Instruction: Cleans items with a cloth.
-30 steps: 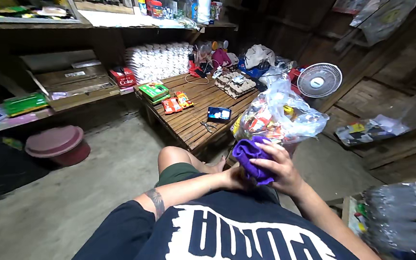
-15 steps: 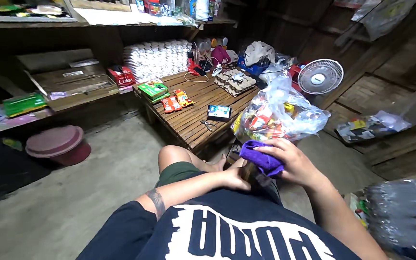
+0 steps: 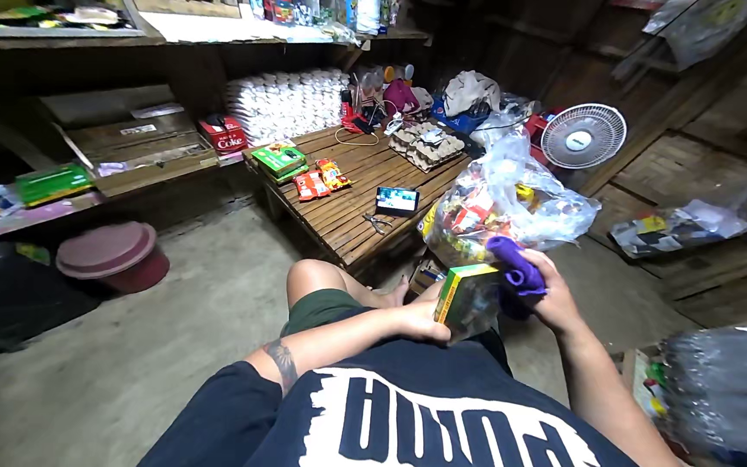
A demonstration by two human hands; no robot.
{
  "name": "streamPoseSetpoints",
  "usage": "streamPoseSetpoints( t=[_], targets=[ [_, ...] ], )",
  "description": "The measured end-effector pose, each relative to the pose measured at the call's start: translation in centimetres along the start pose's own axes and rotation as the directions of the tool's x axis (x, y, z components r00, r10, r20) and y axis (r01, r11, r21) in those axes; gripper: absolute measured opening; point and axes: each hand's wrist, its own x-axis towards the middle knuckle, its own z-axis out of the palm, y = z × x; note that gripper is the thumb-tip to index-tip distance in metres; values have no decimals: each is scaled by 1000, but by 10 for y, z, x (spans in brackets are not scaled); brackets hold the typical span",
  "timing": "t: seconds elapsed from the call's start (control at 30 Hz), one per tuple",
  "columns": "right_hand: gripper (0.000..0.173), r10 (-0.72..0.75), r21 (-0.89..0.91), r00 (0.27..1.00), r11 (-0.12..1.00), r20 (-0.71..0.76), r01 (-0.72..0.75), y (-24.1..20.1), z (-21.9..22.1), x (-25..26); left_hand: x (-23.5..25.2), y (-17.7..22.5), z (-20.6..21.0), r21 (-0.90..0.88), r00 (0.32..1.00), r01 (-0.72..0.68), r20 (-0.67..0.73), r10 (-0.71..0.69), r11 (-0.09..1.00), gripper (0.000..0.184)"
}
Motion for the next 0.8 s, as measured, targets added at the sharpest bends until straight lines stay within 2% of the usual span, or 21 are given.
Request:
streamPoseSetpoints(
  t=[0.07, 0.17, 0.27, 0.4, 0.5, 0.6, 0.73, 0.8],
  targets=[
    [84, 174, 246, 983, 957, -53, -155, 3, 13, -13, 0, -5, 0, -8, 999, -37, -10, 37, 999, 63],
    [93, 285, 446, 958, 861, -27, -244, 11, 31, -37, -2, -8, 0, -6, 998, -66, -8, 66, 998, 66],
    [97, 342, 464, 938, 821, 63, -331, 19, 36, -54, -3, -10, 0, -66, 997, -78, -15, 77, 995, 65],
    [106, 453, 389, 875, 785, 168, -481, 18, 34, -66, -6, -4, 2, -143, 999, 16, -27, -20, 990, 62],
    [107, 462, 390, 867, 775, 187, -497, 21, 34, -69, -5, -4, 3, -173, 1000, -5, -26, 0, 985, 57],
    [111, 470, 407, 865, 765, 176, -499, 21, 36, -69, -4, -5, 4, -211, 1000, -17, -27, 11, 977, 59],
    [125, 497, 525, 854, 691, 154, -497, 14, 41, -66, -5, -4, 2, -194, 1000, -17, -28, 11, 981, 59],
    [113, 507, 558, 848, 664, 151, -497, 9, 43, -64, -7, -4, 2, -217, 999, -13, -36, 6, 976, 52]
  ],
)
